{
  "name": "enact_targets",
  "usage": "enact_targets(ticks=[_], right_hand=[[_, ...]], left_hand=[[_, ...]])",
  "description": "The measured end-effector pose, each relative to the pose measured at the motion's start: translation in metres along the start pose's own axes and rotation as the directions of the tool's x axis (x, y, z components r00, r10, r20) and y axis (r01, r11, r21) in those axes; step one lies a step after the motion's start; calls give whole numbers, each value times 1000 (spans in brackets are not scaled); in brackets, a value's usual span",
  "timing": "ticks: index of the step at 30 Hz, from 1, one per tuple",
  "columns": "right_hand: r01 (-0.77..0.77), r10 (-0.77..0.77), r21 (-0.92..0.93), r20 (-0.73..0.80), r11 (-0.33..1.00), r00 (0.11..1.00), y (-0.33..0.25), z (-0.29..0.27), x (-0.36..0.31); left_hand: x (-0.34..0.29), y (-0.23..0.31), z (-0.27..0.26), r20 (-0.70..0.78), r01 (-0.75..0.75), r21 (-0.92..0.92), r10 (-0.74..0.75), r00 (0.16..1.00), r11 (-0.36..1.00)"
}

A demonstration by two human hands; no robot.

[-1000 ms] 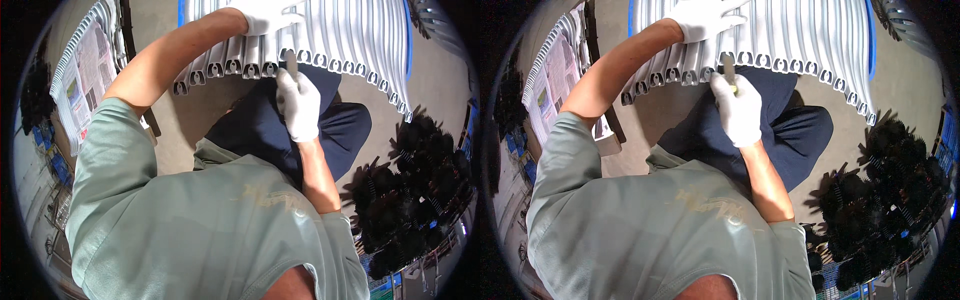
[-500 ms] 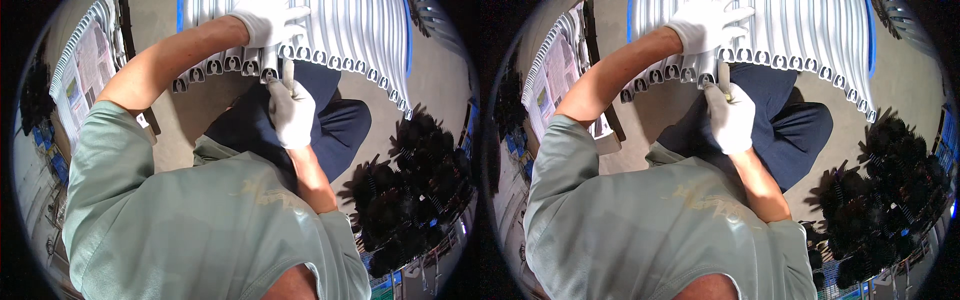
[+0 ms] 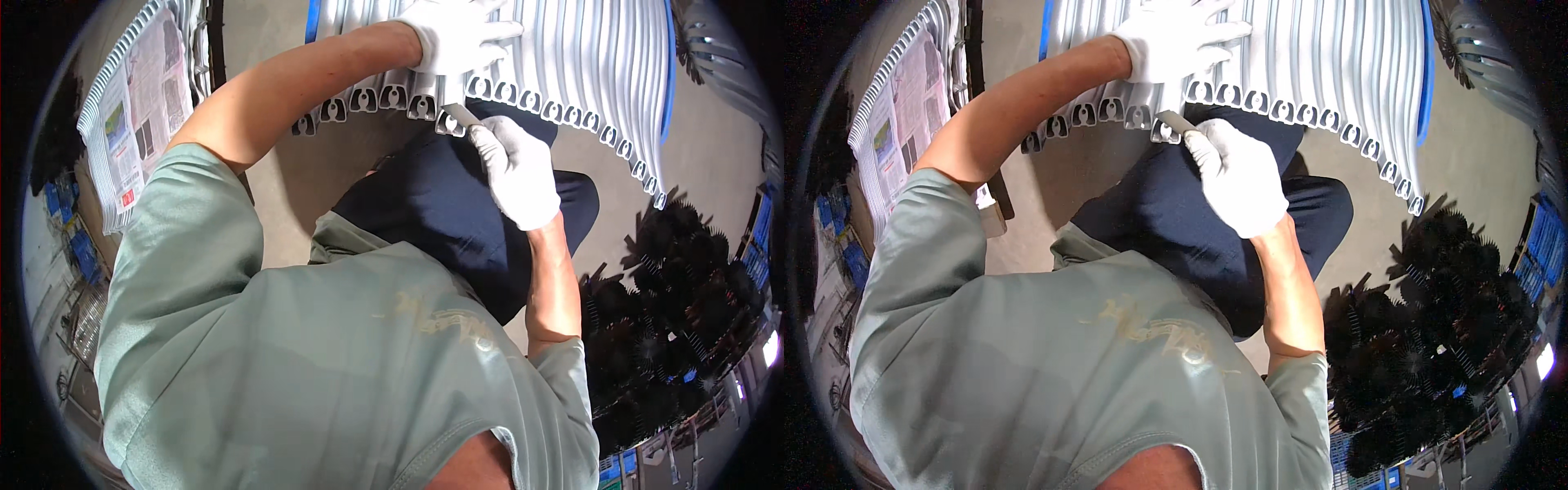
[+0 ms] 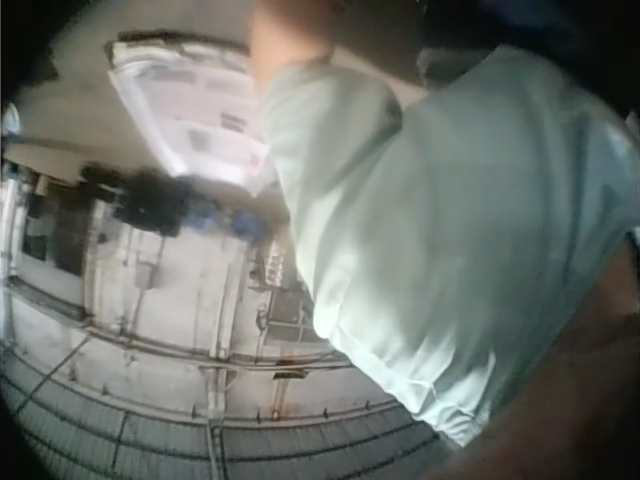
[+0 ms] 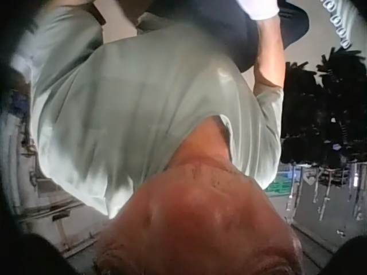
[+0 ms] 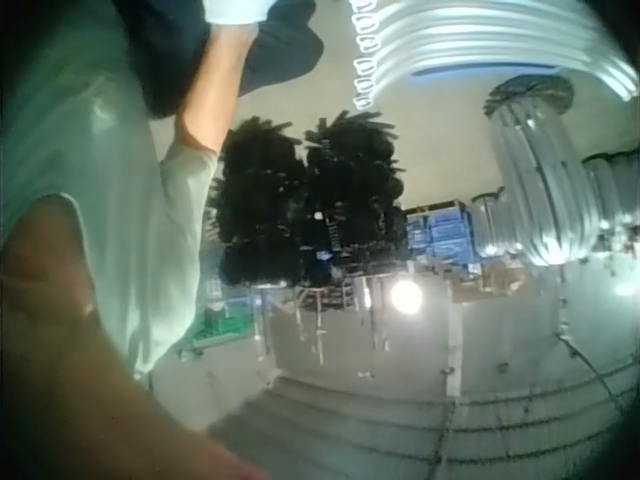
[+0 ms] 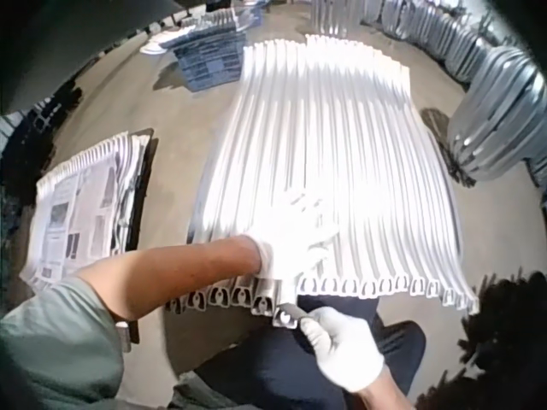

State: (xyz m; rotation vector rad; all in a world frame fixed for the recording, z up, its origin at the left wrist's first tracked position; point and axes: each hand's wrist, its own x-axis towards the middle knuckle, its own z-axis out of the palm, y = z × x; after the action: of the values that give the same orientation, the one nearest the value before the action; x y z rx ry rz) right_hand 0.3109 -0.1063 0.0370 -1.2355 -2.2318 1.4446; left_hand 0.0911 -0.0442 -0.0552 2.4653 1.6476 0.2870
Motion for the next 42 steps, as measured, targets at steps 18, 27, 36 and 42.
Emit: enact_targets(ticks=[18,27,36,42], right_hand=[[126,-134,145,44,981,990,14,10,-25],[-32,36,43,-101,999,994,6,12,-6],[-15,18,99,-34,995,999,10,19,-10],[101,-103,24,164,995,981,26,36,-43]], left_hand=[[24,-8,-16,270,75,-42,-61,961,996],[28,5,-25,403,92,13,-90,911,996],[7,19,-36,261,243,-267,-173,950,933],[21,-16,9,312,97,-293,0,950,951]])
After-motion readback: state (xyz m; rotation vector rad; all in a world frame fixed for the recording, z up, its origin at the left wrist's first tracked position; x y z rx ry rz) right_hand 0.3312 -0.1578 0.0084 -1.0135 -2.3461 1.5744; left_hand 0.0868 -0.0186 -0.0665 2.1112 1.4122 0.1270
